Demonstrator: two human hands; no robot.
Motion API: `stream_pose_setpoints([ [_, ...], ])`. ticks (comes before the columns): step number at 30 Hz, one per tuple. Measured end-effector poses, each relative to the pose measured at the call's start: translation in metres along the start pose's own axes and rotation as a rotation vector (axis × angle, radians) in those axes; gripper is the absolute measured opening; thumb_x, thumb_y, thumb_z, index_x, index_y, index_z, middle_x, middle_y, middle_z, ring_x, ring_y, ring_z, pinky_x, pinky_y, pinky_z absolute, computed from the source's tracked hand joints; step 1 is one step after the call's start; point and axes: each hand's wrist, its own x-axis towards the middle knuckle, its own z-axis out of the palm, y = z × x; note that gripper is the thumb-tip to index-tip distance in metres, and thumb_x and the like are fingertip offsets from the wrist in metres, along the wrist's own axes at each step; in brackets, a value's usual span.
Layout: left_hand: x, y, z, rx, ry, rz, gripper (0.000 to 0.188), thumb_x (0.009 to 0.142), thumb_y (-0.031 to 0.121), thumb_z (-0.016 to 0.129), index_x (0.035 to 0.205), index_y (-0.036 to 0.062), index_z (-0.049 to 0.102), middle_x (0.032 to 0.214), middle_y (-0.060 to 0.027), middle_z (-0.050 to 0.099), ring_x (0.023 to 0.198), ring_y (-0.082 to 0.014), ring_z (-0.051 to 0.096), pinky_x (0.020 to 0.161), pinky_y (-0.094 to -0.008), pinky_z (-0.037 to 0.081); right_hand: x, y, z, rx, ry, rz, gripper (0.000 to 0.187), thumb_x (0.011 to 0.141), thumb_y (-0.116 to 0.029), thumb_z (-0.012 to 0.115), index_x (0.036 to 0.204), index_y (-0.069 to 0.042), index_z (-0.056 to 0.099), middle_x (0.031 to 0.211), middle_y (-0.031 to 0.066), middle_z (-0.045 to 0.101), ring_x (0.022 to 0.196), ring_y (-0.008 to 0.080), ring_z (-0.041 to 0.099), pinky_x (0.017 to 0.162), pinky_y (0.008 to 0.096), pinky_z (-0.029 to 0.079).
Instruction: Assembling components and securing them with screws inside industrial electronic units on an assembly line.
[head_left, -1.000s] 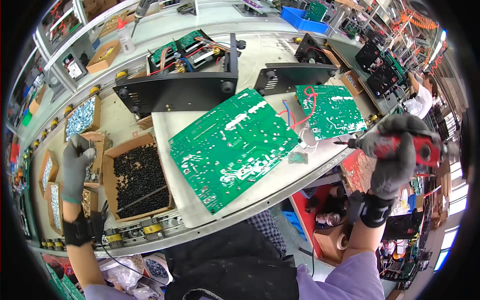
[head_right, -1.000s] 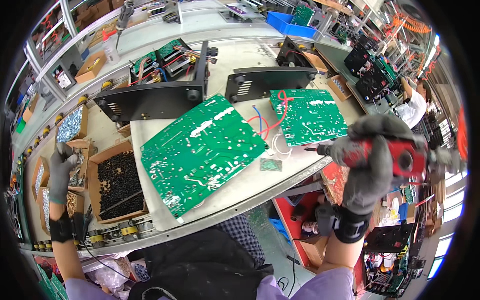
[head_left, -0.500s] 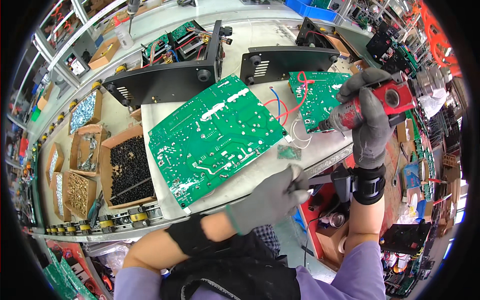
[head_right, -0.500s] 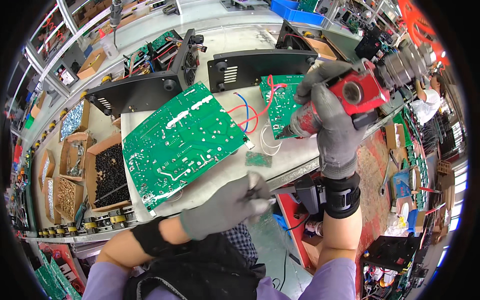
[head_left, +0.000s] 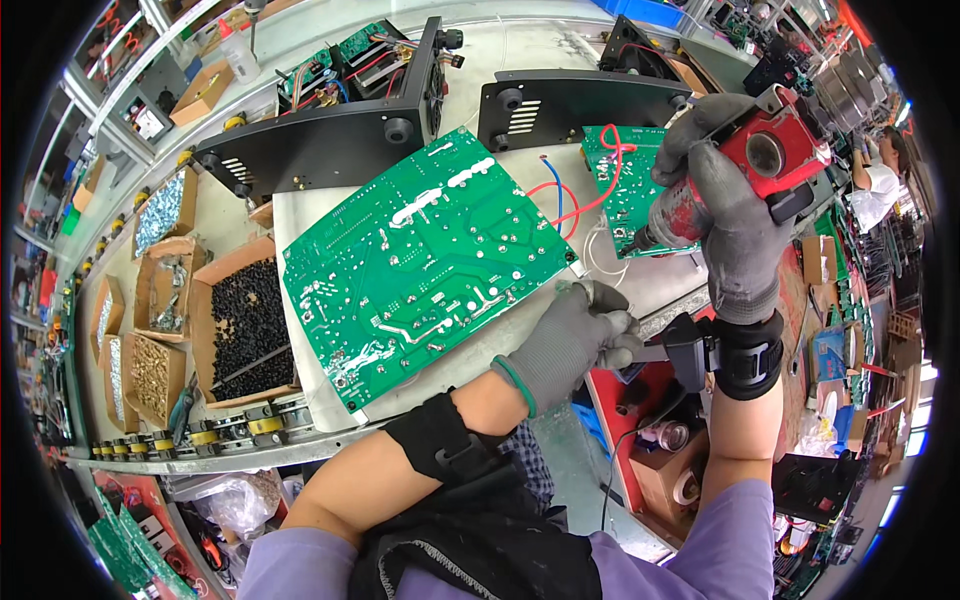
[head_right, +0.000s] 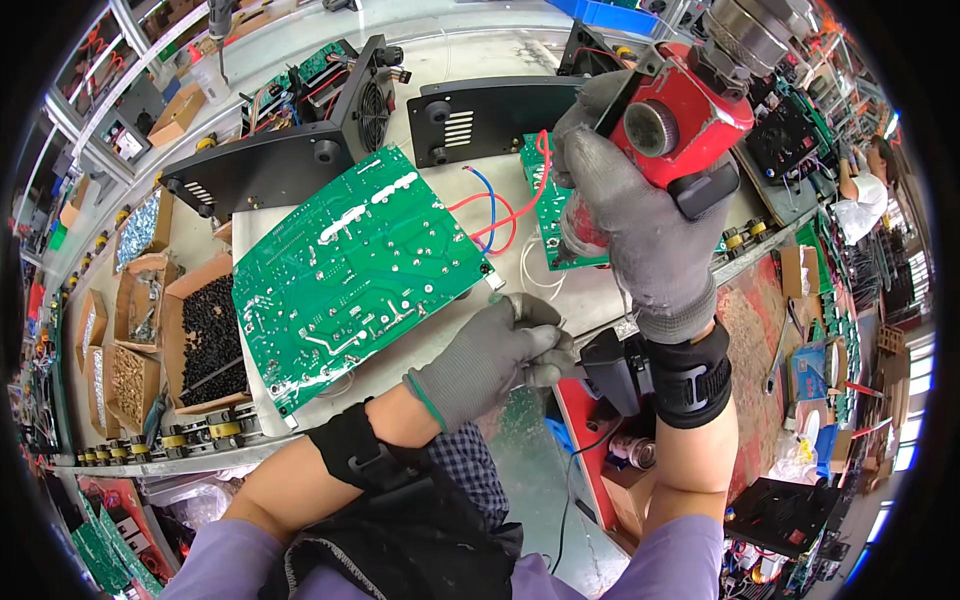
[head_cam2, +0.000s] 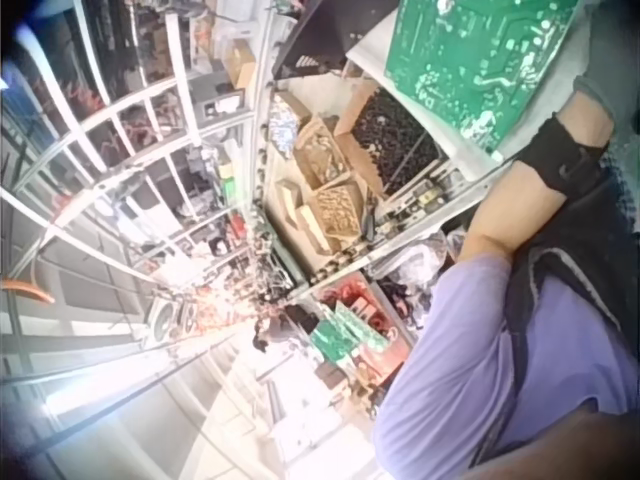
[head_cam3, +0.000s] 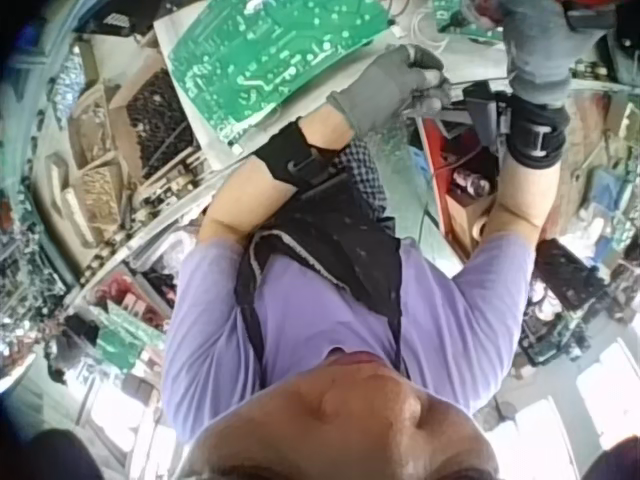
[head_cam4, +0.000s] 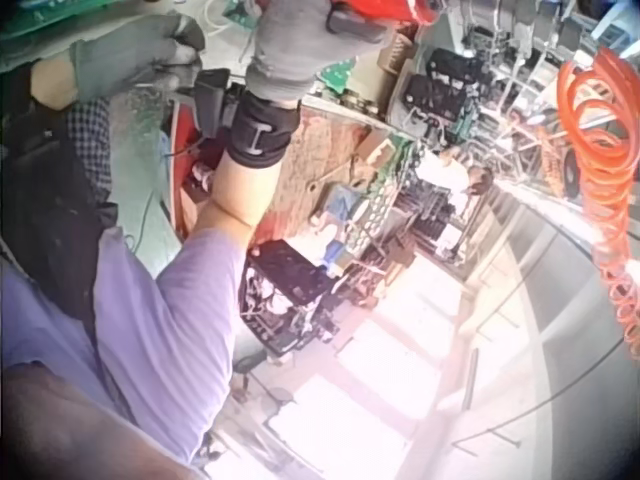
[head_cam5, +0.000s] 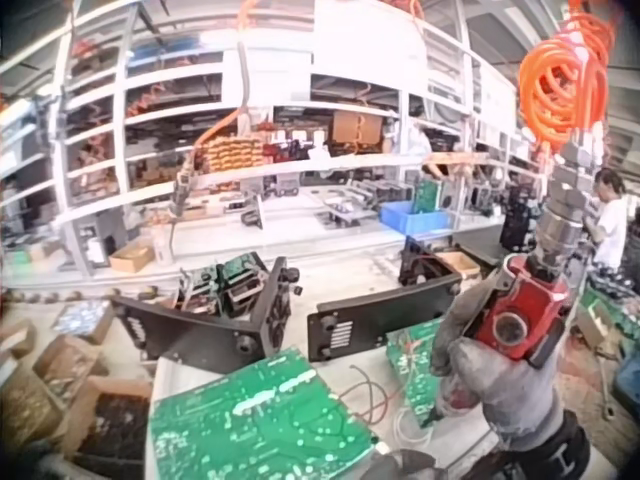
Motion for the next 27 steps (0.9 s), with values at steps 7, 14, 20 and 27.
stream_pose_setpoints([
  [7,0.015,-0.001,0.01,-0.094,0.086,0.043,0.024,0.095,0.003,0.056,0.117,-0.0035,0.053,0.099,-0.012,0.061,0.082,-0.0157,0.065,0.067,-0.0243,0.057,0.005,0.004,0.001,-0.007,-0.024,-0.018,0.03,0.082,-0.013,0.059,0.108,0.003,0.058,0.082,0.0119,0.063,0.07,0.0184,0.06,0.063,0.0326,0.05],
  [14,0.033,-0.003,0.016,-0.109,0.273,0.138,0.022,0.089,0.002,0.064,0.109,-0.0037,0.056,0.089,-0.0099,0.064,0.073,-0.0158,0.067,0.056,-0.0245,0.055,0.007,0.009,-0.004,0.123,-0.093,-0.013,0.026,0.082,-0.004,0.063,0.107,0.003,0.06,0.085,0.0107,0.065,0.072,0.0166,0.062,0.066,0.0311,0.052],
  [20,0.04,-0.004,0.017,-0.068,0.393,0.334,0.02,0.085,-0.002,0.068,0.1,-0.0046,0.055,0.084,-0.0115,0.064,0.069,-0.0168,0.067,0.053,-0.0252,0.055,0.008,0.011,-0.006,0.107,-0.096,-0.002,0.027,0.082,-0.004,0.065,0.108,0.004,0.062,0.086,0.0108,0.067,0.072,0.0155,0.063,0.067,0.0305,0.053],
  [27,0.047,-0.013,0.015,0.049,0.443,0.348,0.022,0.082,-0.005,0.07,0.098,-0.0046,0.054,0.081,-0.011,0.063,0.062,-0.0151,0.063,0.051,-0.0241,0.051,0.011,0.012,-0.007,0.116,-0.138,0.0,0.027,0.082,-0.007,0.064,0.107,0.003,0.062,0.085,0.0106,0.067,0.073,0.0154,0.063,0.067,0.0294,0.053],
])
